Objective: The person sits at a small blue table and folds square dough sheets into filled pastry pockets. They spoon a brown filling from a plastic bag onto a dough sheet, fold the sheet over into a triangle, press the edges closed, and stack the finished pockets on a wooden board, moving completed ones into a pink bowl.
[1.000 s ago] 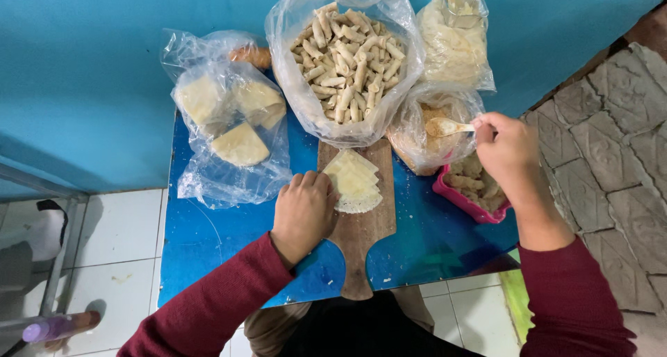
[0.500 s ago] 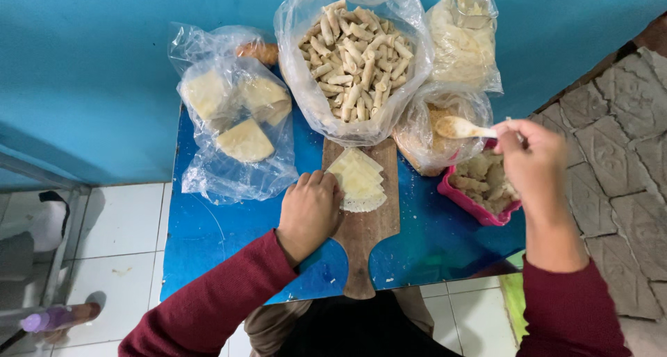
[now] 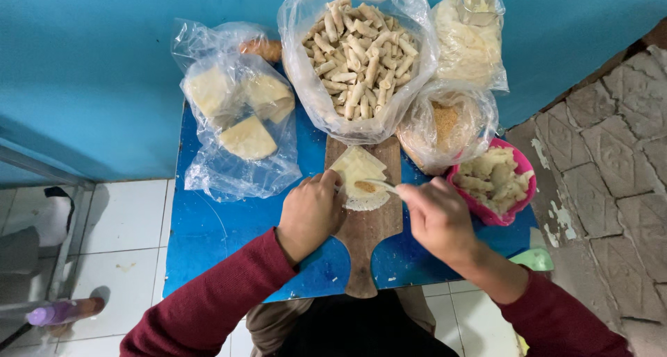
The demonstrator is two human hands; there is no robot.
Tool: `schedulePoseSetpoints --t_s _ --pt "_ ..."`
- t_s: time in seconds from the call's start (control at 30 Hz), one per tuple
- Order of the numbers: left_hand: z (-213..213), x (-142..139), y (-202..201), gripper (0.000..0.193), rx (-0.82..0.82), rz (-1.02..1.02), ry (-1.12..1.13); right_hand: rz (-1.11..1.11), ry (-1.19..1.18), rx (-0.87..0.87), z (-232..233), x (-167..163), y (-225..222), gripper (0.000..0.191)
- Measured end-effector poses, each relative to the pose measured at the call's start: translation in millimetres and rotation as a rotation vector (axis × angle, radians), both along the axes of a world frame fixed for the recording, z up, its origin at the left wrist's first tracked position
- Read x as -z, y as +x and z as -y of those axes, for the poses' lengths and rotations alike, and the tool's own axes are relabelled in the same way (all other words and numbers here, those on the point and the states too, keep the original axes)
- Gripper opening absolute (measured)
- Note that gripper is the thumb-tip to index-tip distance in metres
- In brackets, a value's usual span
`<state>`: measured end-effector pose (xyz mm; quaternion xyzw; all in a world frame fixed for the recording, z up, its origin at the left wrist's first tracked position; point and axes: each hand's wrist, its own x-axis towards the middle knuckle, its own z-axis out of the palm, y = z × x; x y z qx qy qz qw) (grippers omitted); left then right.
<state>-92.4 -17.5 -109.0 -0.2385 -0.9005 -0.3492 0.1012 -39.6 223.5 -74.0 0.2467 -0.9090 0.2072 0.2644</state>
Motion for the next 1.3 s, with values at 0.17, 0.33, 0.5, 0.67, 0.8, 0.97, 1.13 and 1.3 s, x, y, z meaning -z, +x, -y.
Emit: schedulePoseSetpoints --t_s 0.17,0.33,0.5,0.67,0.8,0.97,1.13,1.3 --pt "-0.1 3.5 -0.2 0.016 -0.033 0.054 -0.041 -0.274 0.336 -0.133 4.8 -9.2 13.6 0.034" --pt "-0.2 -2.0 2.8 0.013 -0.015 0.02 -0.014 -0.313 0.345 -0.104 3.8 -10.6 12.8 0.028" --pt "-2.9 -6.4 6.5 0.009 0.012 -0.064 0.038 -0.346 0.153 0.011 -5.6 -10.6 11.8 0.018" --pt "-4.4 -5.2 5.4 0.009 0.092 -0.123 0.096 -0.24 0.247 -0.028 0.2 -6.2 10.4 0.028" --pt "-4.3 -3.3 5.8 0.01 0.133 -0.102 0.088 -0.277 0.187 -0.033 0.7 -6.9 11.6 0.024" --pt "-5.9 -2.2 5.8 0.013 0.104 -0.001 0.117 -0.274 0.21 -0.03 -3.1 1.6 8.2 0.026" --pt "-6.5 -3.8 7.3 0.01 0.104 -0.012 0.153 -0.4 0.169 0.215 -35.9 -3.8 6.4 0.023" --pt "-6.7 -8.9 9.3 0.016 0.124 -0.034 0.254 -0.245 0.347 0.578 -59.3 -32.2 -13.7 0.01"
